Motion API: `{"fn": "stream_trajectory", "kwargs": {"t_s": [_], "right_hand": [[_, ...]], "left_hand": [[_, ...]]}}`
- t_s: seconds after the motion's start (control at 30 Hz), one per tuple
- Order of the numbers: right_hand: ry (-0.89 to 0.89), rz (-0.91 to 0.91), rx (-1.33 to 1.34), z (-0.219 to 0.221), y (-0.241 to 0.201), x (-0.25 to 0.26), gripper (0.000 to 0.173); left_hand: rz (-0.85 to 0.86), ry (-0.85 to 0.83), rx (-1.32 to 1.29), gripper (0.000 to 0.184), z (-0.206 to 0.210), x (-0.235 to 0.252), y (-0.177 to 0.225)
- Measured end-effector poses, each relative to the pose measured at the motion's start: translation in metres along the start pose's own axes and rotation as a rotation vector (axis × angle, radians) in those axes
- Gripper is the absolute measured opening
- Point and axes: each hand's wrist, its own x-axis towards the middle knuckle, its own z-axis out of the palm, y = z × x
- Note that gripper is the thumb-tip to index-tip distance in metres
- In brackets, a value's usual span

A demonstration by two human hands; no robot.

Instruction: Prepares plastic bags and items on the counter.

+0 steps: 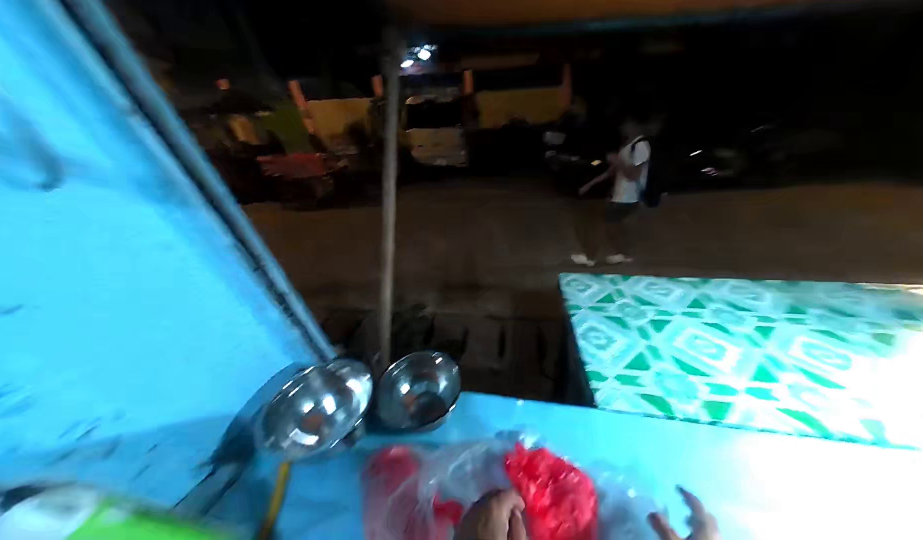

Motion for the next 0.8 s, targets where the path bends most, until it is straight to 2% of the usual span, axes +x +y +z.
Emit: {"fn": "stream_trajectory", "kwargs": {"t_s": [0.07, 0.13, 0.2, 0.23, 0.3, 0.37, 0.47, 0.5, 0.57, 0.63, 0.7, 0.73, 0.8], "right_hand": [[0.082, -0.310, -0.008, 0.003, -0.028, -0.009, 0.063], [0.008, -0.593, 0.109, 0.023, -0.073, -0.030, 0.039], [-0.303, -0.821, 0.217, 0.063, -0.108, -0.051, 0.030], [-0.494, -0.869, 0.184, 0.085, -0.121, -0.060, 0.028], [-0.759, -0.835, -0.119, 0.128, -0.132, -0.067, 0.031], [-0.891, -0.666, -0.502, 0.153, -0.134, -0.062, 0.042], [-0.824, -0.511, -0.686, 0.159, -0.117, -0.049, 0.046], [-0.793, -0.498, -0.700, 0.156, -0.112, -0.047, 0.045], [-0.737, -0.519, -0.650, 0.151, -0.108, -0.047, 0.042], [-0.601, -0.678, -0.474, 0.151, -0.105, -0.052, 0.037], [-0.522, -0.910, -0.285, 0.160, -0.101, -0.058, 0.033], [-0.583, -0.946, -0.262, 0.162, -0.104, -0.061, 0.033], [-0.751, -0.885, -0.389, 0.167, -0.110, -0.065, 0.032]], "left_hand": [[-0.197, -0.091, 0.116, 0.031, -0.041, -0.023, -0.004], [-0.416, -0.204, 0.236, 0.031, -0.064, -0.031, -0.021], [-0.530, -0.256, 0.323, 0.035, -0.071, -0.036, -0.036], [-0.547, -0.247, 0.351, 0.039, -0.072, -0.038, -0.041], [-0.571, -0.205, 0.403, 0.056, -0.072, -0.042, -0.051], [-0.629, -0.165, 0.422, 0.071, -0.075, -0.045, -0.065], [-0.734, -0.118, 0.407, 0.088, -0.081, -0.050, -0.086], [-0.733, -0.101, 0.418, 0.086, -0.078, -0.052, -0.088], [-0.612, -0.006, 0.452, 0.069, -0.064, -0.056, -0.081], [-0.362, 0.077, 0.512, 0.047, -0.041, -0.055, -0.077], [-0.125, 0.104, 0.575, 0.042, -0.018, -0.047, -0.088], [-0.081, 0.068, 0.608, 0.047, -0.012, -0.042, -0.092], [-0.042, -0.006, 0.670, 0.049, -0.009, -0.033, -0.100]]}}
